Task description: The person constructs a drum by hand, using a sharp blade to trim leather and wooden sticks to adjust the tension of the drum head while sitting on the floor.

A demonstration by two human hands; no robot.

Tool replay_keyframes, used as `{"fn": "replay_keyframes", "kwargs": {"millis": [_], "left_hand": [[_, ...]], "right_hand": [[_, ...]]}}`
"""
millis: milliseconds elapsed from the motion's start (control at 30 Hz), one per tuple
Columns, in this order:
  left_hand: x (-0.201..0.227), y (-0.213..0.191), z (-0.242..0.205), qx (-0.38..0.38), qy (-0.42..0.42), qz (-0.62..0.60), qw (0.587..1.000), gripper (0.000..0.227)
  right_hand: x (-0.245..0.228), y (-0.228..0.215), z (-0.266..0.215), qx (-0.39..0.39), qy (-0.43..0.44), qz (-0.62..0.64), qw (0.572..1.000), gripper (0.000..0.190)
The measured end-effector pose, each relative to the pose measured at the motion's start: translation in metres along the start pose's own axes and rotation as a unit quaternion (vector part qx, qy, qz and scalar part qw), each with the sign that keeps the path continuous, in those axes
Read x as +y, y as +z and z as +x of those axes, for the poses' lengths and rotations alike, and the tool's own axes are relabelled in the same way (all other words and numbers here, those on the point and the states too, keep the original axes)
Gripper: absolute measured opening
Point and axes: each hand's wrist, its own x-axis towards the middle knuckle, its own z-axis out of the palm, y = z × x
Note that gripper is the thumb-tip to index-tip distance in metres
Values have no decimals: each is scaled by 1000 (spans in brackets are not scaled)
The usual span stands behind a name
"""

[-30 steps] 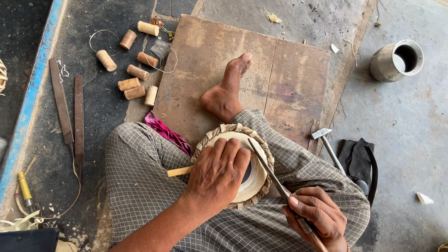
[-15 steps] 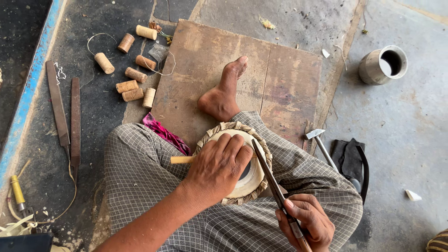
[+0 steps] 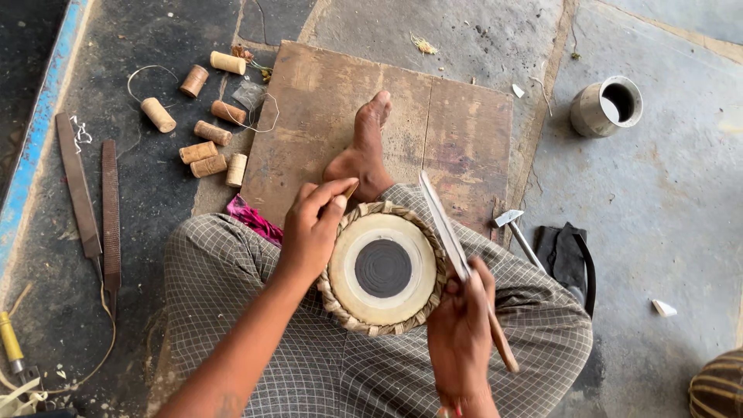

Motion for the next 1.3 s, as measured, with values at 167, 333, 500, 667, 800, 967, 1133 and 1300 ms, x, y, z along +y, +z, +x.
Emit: {"fn": "replay_keyframes", "kwargs": {"millis": [167, 333, 500, 667, 800, 967, 1133, 1300], "left_hand": [[-2, -2, -42, 59, 17, -17, 998, 30], [9, -10, -51, 51, -6, -45, 998, 30], [28, -41, -41, 18, 200, 224, 953, 40], [55, -40, -43, -33, 282, 261, 923, 48], [68, -38, -45, -39, 281, 238, 929, 45], [70, -33, -48, -65, 255, 253, 931, 33], [76, -12, -51, -100, 246, 299, 916, 27], [84, 2, -49, -82, 228, 359, 901, 21]], "right_hand": [[-3, 22, 43, -20, 25, -3, 999, 33], [-3, 21, 51, 3, 25, -7, 1000, 32], [-6, 5, 39, -10, -20, 26, 999, 28], [-17, -13, 29, -30, -63, 7, 998, 26], [-18, -24, 24, -38, -64, 3, 997, 24], [-21, -32, 19, -42, -118, -75, 989, 25], [-33, -35, 8, -60, -157, -120, 979, 27], [-45, -45, 14, -76, -199, -214, 953, 27]]}}
